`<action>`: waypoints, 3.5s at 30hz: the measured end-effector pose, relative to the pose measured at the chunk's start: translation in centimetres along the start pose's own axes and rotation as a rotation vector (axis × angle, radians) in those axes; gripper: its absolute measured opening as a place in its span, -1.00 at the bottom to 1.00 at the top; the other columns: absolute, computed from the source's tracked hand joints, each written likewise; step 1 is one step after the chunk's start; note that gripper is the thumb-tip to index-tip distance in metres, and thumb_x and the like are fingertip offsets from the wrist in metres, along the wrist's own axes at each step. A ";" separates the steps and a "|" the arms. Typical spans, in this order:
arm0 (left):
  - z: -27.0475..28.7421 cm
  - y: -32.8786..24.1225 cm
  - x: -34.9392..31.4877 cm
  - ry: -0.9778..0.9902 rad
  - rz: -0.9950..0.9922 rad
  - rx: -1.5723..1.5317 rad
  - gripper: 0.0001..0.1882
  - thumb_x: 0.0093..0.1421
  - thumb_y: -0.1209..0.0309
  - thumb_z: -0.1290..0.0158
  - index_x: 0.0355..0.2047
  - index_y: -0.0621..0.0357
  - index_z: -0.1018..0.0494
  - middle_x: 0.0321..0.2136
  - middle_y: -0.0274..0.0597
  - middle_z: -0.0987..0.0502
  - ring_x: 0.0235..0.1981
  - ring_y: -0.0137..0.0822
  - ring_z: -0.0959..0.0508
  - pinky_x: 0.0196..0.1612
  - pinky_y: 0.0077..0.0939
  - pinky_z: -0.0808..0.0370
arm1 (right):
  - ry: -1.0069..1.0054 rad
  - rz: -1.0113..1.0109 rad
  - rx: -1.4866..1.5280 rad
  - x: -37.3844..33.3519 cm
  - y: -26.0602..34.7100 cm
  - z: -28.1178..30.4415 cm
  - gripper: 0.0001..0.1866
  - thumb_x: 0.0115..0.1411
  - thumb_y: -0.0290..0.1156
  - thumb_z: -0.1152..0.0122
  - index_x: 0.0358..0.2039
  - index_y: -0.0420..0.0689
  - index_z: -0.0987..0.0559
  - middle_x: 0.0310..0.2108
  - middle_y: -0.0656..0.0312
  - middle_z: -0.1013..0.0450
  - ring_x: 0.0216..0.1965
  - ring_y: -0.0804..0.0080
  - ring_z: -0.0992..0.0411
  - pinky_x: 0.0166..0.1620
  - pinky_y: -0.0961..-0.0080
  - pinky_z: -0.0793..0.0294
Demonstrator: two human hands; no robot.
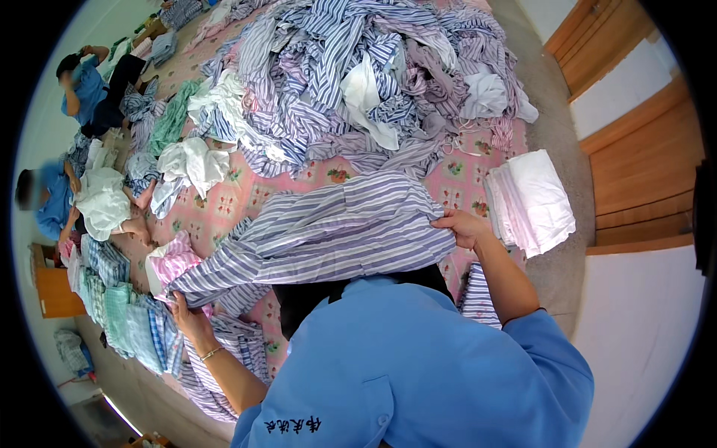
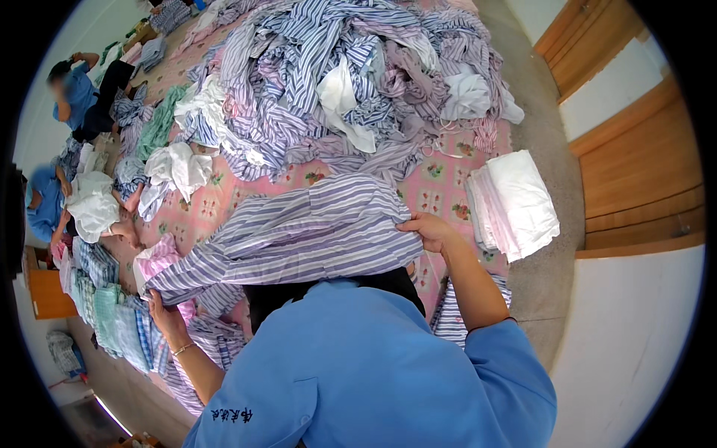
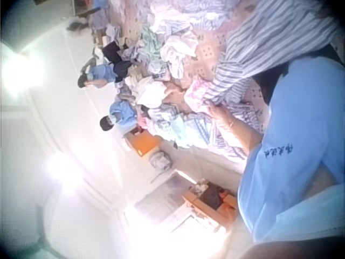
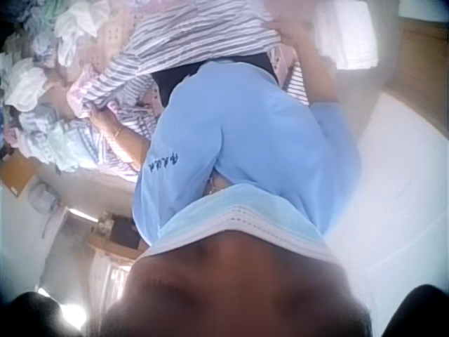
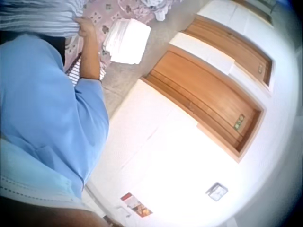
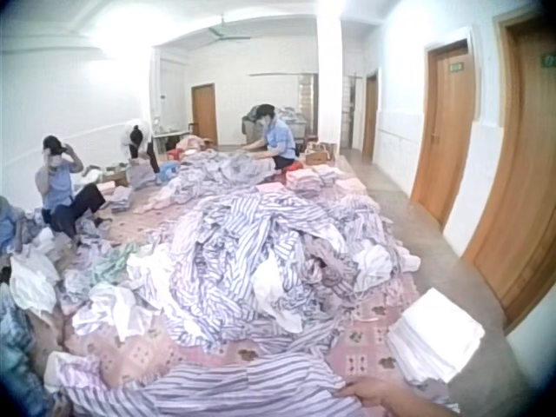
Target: The person folds several striped shirts and white linens by hand, flattening the fabric and stacking them into piles on the floor.
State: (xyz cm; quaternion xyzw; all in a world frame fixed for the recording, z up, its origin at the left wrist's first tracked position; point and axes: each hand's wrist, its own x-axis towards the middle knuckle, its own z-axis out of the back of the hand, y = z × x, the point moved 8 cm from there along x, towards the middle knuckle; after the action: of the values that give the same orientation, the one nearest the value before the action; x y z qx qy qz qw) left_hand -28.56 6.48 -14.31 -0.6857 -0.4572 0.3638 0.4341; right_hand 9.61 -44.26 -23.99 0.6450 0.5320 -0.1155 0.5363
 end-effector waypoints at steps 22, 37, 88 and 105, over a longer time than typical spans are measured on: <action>-11.5 -7.7 9.4 0.229 -0.174 -0.193 -0.66 0.24 0.35 0.05 -0.02 0.25 -0.29 -0.10 -0.19 -0.42 -0.05 -0.35 -0.37 0.07 -0.42 -0.23 | 0.101 0.795 -0.059 -4.3 25.9 -6.3 -0.80 0.15 -0.49 -0.09 -0.19 -0.16 -0.44 -0.30 0.29 -0.47 -0.24 0.52 -0.44 -0.14 0.49 -0.44; 2.3 0.9 -3.9 0.362 -0.060 -0.195 -0.36 0.05 0.22 -0.16 0.05 0.33 -0.25 0.07 -0.12 -0.32 0.13 -0.20 -0.26 0.24 -0.18 -0.05 | -0.065 0.568 -0.242 -7.2 11.3 4.5 -0.70 0.10 -0.47 -0.14 -0.12 -0.14 -0.43 -0.49 0.38 -0.42 -0.54 0.61 -0.36 -0.45 0.69 -0.35; 1.5 19.6 -6.1 0.150 0.776 -0.112 -0.51 0.27 0.13 0.19 0.07 0.22 -0.28 -0.02 -0.09 -0.42 -0.05 -0.24 -0.45 0.04 -0.35 -0.37 | 0.092 0.474 -0.821 0.3 1.3 -17.0 -0.56 -0.01 -0.30 -0.32 -0.17 -0.17 -0.37 -0.35 0.18 -0.46 -0.36 0.53 -0.41 -0.29 0.58 -0.39; 1.9 7.6 2.5 0.071 0.286 -0.279 -0.58 0.23 0.19 0.10 -0.06 0.27 -0.38 -0.14 -0.14 -0.49 -0.16 -0.26 -0.51 -0.04 -0.37 -0.43 | 0.256 1.274 -1.148 0.0 0.1 -34.7 -0.36 -0.02 -0.34 -0.27 0.07 -0.19 -0.25 0.02 -0.04 -0.21 0.04 0.06 -0.22 0.06 0.21 -0.21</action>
State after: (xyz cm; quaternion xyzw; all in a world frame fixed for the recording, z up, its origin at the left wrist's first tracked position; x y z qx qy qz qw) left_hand -27.10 7.79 -22.35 -0.8096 -0.3856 0.3305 0.2945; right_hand -4.97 -15.99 -10.09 0.4577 0.1018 0.5667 0.6775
